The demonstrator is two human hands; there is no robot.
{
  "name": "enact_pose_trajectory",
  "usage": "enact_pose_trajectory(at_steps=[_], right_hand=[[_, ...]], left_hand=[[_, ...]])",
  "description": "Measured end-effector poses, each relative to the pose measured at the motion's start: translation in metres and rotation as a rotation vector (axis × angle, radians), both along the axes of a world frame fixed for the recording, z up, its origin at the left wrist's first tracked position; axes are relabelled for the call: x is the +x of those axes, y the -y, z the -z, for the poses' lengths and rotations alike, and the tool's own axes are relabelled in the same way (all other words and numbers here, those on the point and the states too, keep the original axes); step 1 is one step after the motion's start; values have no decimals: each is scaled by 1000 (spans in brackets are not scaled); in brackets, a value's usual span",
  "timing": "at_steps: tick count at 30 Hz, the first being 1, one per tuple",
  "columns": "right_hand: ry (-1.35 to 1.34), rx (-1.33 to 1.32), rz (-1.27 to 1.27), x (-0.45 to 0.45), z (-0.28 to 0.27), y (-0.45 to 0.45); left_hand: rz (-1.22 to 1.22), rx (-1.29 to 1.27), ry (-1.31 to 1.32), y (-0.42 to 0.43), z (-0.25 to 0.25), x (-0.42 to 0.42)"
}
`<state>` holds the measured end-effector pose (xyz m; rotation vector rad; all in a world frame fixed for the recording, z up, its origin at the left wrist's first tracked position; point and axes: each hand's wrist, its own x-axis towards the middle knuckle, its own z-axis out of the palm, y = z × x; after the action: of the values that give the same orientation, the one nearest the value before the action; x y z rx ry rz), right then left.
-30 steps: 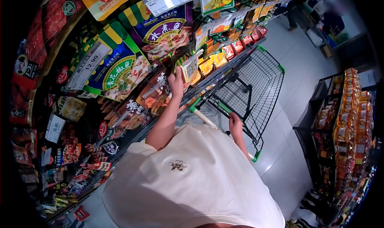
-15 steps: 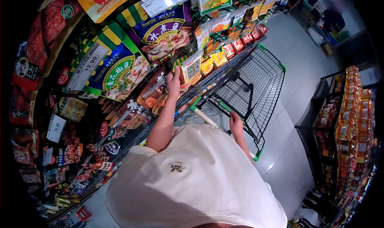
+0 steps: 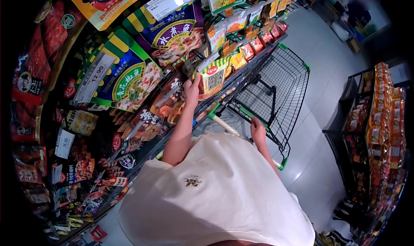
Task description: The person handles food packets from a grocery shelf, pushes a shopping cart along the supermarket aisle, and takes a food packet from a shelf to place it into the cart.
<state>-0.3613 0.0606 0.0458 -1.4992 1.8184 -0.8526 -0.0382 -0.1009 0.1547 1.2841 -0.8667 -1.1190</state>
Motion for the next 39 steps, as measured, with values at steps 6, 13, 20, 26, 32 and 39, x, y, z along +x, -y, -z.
enact_pose_trajectory(at_steps=[6, 13, 20, 26, 32, 39], right_hand=[[2, -24, 38, 0, 0, -4], [-37, -15, 33, -2, 4, -5], [-6, -23, 22, 1, -17, -4], [21, 23, 110, -8, -15, -9], [141, 91, 232, -17, -11, -29], [62, -53, 260, -29, -7, -53]], left_hand=[[-26, -26, 45, -2, 19, -10], [177, -62, 242, -14, 34, -21], [430, -23, 383, -23, 17, -44], [493, -143, 642, -13, -27, -66], [516, -223, 559, 4, -62, -104], [557, -60, 487, 25, -30, -157]])
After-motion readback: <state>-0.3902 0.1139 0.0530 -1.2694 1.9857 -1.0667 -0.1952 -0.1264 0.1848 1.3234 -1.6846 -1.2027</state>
